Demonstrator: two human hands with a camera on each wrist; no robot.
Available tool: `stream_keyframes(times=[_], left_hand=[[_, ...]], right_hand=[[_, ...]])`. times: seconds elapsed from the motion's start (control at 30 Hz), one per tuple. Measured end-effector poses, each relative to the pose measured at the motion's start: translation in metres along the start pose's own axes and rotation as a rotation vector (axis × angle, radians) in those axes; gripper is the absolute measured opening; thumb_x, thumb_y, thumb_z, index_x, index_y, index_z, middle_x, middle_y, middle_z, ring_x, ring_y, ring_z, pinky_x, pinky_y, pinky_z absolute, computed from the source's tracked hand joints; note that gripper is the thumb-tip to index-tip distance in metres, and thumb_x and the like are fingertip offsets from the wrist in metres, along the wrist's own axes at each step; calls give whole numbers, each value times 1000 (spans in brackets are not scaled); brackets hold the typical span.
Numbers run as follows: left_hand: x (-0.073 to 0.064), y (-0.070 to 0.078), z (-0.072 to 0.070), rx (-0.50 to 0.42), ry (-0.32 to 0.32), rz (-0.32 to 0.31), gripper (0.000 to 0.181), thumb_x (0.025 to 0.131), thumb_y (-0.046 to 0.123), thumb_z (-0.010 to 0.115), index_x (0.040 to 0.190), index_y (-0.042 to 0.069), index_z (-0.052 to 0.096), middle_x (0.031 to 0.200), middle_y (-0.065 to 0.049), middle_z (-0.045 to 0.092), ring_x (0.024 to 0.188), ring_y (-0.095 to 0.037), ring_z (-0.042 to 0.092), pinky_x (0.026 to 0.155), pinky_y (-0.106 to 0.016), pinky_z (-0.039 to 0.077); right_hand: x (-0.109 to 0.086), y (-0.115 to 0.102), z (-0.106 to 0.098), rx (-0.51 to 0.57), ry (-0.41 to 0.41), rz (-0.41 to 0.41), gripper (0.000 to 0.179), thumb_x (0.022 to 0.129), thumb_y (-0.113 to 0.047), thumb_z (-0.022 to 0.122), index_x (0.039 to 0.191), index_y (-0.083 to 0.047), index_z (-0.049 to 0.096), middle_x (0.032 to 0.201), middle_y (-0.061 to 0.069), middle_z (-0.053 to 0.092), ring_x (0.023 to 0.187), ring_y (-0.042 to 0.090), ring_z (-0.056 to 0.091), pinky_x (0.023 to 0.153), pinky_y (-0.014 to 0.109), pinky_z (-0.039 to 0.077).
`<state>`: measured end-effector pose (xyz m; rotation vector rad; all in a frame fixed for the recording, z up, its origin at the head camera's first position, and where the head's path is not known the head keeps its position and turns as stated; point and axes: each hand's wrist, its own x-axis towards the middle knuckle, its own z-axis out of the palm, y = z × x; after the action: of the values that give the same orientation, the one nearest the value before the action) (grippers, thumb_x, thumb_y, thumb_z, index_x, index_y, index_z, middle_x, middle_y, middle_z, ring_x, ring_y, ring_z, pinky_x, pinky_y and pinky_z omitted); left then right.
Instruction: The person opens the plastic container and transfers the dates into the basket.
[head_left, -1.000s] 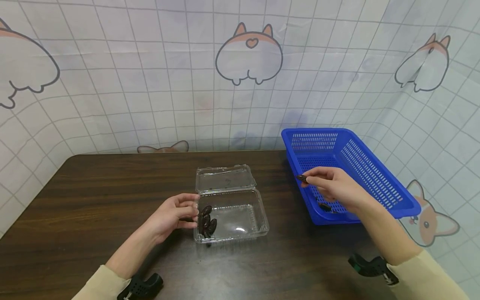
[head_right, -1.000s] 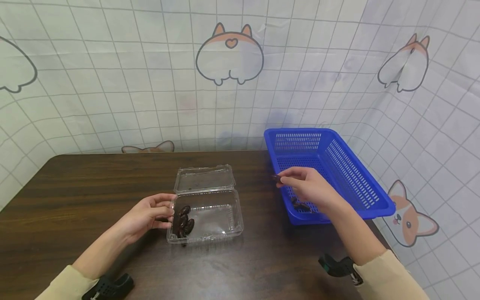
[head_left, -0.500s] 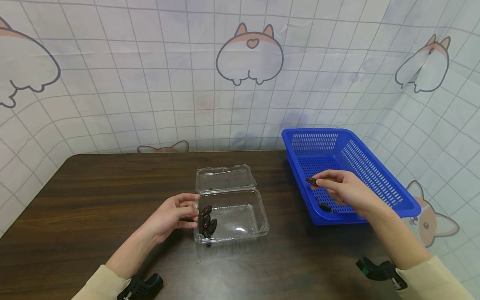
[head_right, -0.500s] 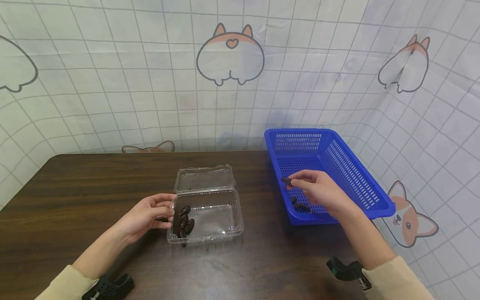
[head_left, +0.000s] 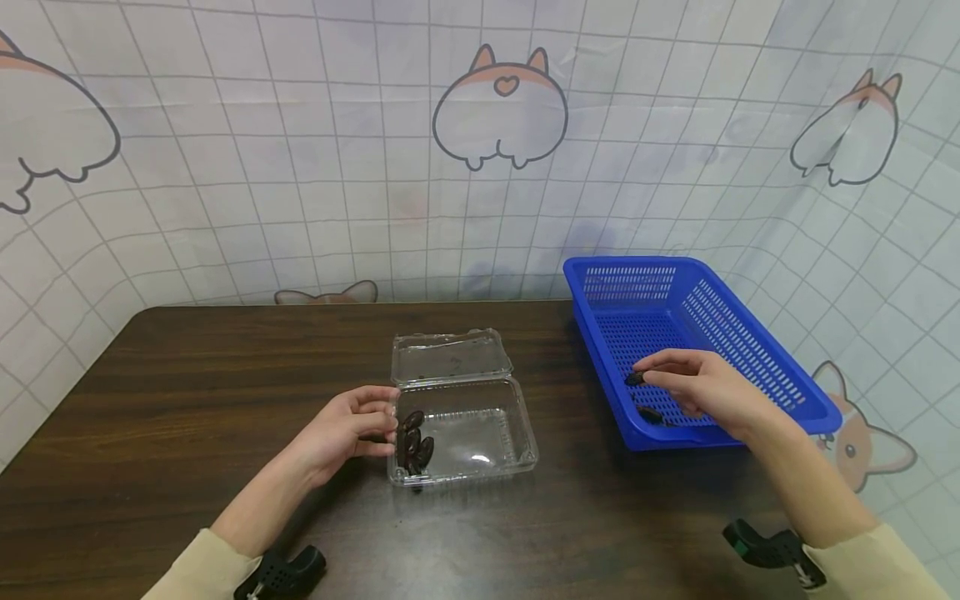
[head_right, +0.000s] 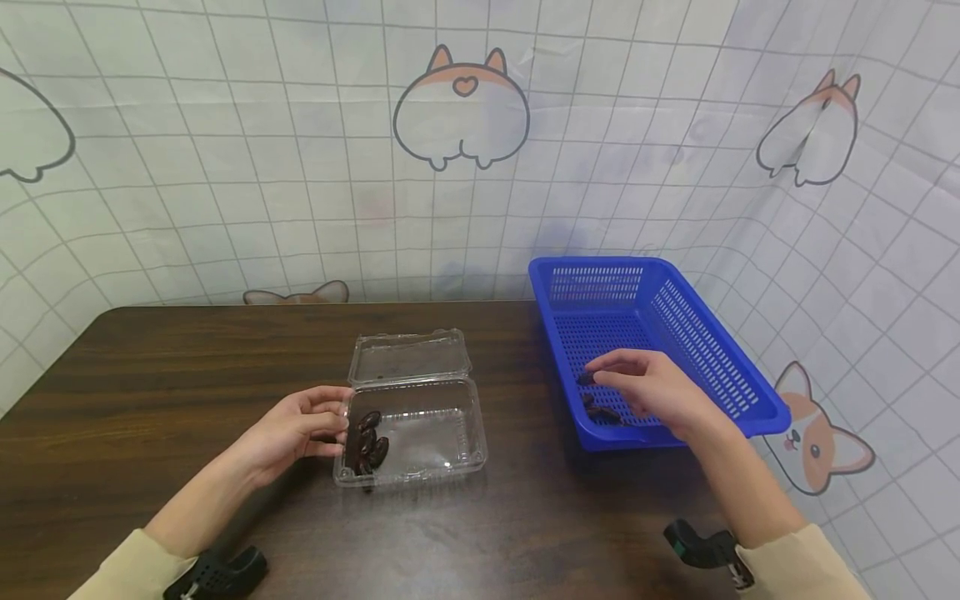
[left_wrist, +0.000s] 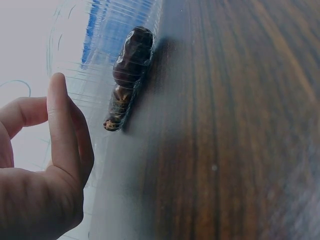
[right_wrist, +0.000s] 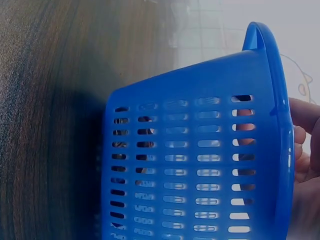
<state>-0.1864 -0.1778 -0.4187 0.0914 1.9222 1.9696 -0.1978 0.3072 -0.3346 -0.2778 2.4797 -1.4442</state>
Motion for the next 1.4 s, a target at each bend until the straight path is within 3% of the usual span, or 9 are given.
stream_keyframes(times=[0.4,0.67,1.07,1.4], left_hand=[[0,2,2,-5,-2,0,55,96,1,62,146,-10,40,103,-9,58,83,-18,64,76,-34,62],[0,0,0,6,0,-3,56,96,0,62,146,-9,40,102,-8,58,84,-19,63,77,-35,62],[0,0,0,2,-8,5,57,96,1,63,147,-9,40,100,-8,59,84,-19,64,76,-35,62],[0,1,1,-6,-14,12,57,96,2,63,147,-10,39,105,-11,58,83,-18,64,76,-34,62]], right_hand=[[6,-15,6,9,-32,-34,45,103,-30,65,136,1,59,73,5,44,53,16,37,47,37,36],[20,-38,28,19,-80,-81,39,104,-27,63,133,-2,61,109,21,62,54,17,39,50,28,40],[38,-71,78,13,-244,-147,27,105,-26,62,126,-8,66,107,13,72,53,15,43,49,27,41],[48,-72,113,4,-373,-171,28,104,-25,63,127,-11,66,107,8,73,53,16,44,47,27,40]])
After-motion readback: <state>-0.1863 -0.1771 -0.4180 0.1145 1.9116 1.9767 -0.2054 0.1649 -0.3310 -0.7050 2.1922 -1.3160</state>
